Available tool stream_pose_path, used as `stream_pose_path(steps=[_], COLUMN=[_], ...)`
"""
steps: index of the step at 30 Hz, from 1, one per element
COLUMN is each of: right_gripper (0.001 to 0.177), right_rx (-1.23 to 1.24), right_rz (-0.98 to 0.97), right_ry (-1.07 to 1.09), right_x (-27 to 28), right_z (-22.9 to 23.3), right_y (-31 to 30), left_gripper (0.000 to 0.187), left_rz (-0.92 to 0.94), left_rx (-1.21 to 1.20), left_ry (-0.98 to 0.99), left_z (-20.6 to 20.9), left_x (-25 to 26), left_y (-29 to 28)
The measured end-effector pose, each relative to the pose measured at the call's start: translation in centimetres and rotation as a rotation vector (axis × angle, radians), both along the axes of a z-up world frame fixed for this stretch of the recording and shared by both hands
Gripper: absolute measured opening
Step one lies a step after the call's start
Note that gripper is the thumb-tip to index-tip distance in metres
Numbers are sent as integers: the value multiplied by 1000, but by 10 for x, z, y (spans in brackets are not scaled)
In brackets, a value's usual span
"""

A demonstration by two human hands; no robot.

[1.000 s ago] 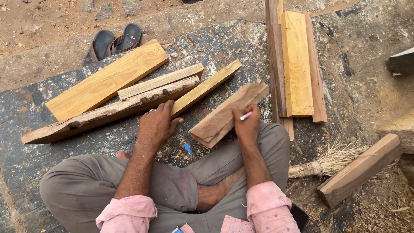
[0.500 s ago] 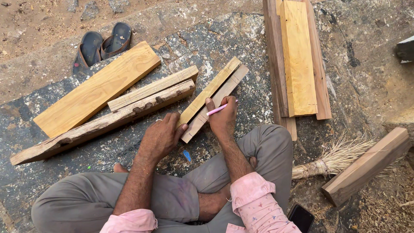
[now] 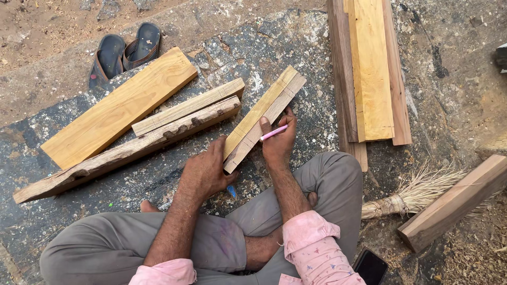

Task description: The person sits on the floor and uses a try square and a pink pencil to mark lines on several wooden planks. They measure and draw straight lines on the wood pieces, then set them aside and pick up new pieces to repeat the process.

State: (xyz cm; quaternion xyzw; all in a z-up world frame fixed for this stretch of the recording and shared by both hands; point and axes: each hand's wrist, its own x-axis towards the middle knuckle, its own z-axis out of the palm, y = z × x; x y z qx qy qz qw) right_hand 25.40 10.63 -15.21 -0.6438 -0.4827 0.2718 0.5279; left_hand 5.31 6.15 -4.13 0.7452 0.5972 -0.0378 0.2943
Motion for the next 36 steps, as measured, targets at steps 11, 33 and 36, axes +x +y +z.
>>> stream_pose_path(steps=[11, 33, 36], right_gripper=[33, 66, 69], right_rx=[-68, -263, -365], right_rz=[-22, -95, -46], right_ry=[689, 217, -131], right_x=[1, 29, 62], right_z=[6, 42, 46], right_y=[-7, -23, 3], left_gripper=[101, 95, 85], left_rz=[62, 150, 227], left_rx=[35, 169, 224], left_ry=[-109, -242, -285], left_z=[-12, -8, -27], left_x=[2, 93, 142], left_y=[3, -32, -26])
